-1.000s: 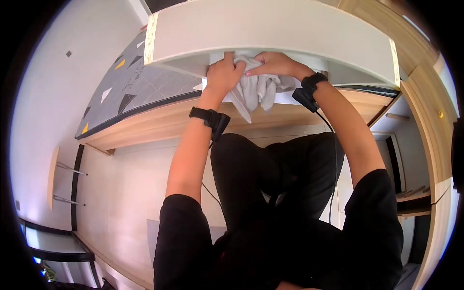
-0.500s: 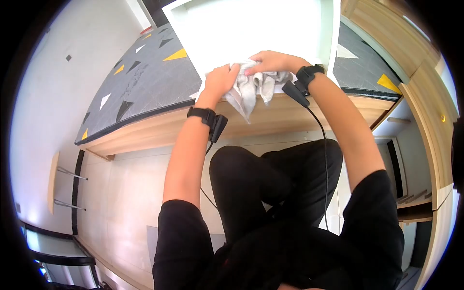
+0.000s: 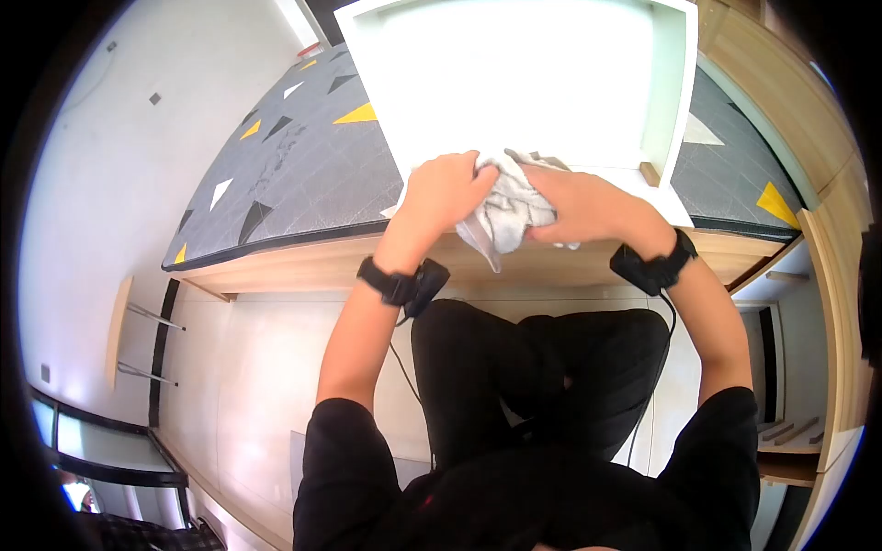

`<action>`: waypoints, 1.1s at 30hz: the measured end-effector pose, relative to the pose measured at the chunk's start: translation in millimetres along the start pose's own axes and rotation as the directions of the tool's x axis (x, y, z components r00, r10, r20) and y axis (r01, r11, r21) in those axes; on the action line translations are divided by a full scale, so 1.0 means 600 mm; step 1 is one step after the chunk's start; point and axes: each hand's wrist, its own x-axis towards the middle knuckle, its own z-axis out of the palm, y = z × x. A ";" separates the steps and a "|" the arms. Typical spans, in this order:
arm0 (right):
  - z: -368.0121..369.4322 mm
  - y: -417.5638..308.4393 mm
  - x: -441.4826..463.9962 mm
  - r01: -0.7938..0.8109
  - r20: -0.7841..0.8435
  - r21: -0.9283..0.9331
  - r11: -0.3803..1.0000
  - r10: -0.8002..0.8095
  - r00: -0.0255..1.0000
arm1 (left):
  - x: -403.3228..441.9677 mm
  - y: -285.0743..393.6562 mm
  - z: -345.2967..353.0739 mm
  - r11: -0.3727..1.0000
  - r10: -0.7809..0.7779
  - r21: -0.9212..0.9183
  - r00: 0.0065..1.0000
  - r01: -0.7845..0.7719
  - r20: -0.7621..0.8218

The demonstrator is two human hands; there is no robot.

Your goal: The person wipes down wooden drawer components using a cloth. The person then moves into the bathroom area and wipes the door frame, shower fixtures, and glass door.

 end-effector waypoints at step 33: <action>0.038 0.108 0.024 -0.017 -0.381 -0.291 0.957 -0.099 0.919 | 0.020 -0.014 0.154 0.959 0.267 0.083 0.765 -0.271 -0.586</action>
